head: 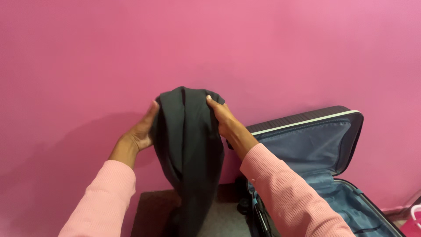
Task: The person folds pants and places them into a suitcase, retrieving items from a laundry basket on the floor.
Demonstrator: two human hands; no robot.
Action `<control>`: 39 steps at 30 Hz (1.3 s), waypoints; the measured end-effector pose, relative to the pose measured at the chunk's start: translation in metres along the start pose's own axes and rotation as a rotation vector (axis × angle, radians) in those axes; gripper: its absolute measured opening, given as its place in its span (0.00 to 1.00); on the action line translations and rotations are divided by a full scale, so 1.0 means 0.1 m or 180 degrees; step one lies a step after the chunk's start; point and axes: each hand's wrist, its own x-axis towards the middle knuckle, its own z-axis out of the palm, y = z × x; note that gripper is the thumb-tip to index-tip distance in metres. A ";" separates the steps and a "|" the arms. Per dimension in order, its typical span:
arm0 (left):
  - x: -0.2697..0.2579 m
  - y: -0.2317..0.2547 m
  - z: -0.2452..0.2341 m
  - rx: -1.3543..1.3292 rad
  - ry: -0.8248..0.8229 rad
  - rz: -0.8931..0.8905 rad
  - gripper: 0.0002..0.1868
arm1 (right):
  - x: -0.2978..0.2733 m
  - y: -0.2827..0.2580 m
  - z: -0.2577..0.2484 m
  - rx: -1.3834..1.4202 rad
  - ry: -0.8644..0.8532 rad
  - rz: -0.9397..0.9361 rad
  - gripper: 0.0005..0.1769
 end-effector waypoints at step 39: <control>0.31 -0.26 0.37 -0.0311 -0.0179 0.0372 0.30 | -0.27 0.22 -0.60 -0.0391 -0.0263 0.0073 0.20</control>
